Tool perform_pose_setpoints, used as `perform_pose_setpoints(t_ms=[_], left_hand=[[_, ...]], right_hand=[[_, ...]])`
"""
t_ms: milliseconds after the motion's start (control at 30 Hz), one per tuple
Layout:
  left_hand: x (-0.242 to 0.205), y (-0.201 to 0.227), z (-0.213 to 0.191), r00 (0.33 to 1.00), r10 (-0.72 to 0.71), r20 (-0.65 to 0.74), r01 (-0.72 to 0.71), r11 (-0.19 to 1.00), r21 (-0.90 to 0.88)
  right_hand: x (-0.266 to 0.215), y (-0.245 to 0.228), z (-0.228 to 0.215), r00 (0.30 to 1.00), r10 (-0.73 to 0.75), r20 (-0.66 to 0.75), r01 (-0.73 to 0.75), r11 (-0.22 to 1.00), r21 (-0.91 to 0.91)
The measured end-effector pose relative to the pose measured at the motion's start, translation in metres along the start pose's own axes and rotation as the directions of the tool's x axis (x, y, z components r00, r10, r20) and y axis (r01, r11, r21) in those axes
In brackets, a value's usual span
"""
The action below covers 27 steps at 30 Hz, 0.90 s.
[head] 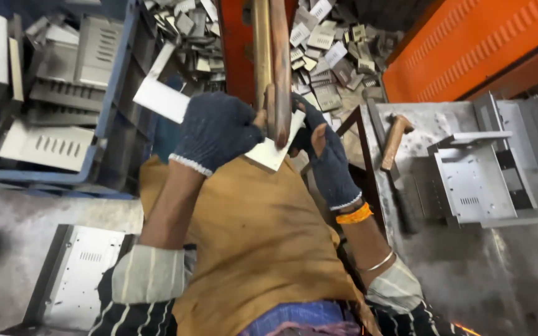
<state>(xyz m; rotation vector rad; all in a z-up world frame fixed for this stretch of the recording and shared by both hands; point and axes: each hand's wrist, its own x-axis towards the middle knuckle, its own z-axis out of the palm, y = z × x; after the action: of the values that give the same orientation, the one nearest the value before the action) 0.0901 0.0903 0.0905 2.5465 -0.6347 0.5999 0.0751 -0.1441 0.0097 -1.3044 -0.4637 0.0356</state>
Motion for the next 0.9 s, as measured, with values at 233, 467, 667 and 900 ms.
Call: perform_pose_setpoints(t_ms=[233, 467, 667, 900], left_hand=[[-0.082, 0.067, 0.041, 0.992, -0.113, -0.058, 0.106, 0.988, -0.113], [-0.06, 0.182, 0.072, 0.943, -0.127, 0.309, 0.291, 0.765, -0.575], [-0.014, 0.21, 0.067, 0.96, 0.153, -0.235, -0.276, 0.661, -0.698], [-0.02, 0.182, 0.114, 0.985, 0.118, 0.127, 0.017, 0.663, -0.748]], right_hand=[[-0.052, 0.035, -0.016, 0.972, -0.066, -0.227, -0.017, 0.939, -0.344], [-0.122, -0.054, -0.129, 0.795, 0.122, -0.595, -0.308, 0.925, -0.222], [-0.134, -0.143, -0.169, 0.59, -0.461, -0.663, -0.588, 0.317, -0.744], [-0.112, -0.071, -0.273, 0.798, -0.42, -0.432, -0.522, -0.122, -0.844]])
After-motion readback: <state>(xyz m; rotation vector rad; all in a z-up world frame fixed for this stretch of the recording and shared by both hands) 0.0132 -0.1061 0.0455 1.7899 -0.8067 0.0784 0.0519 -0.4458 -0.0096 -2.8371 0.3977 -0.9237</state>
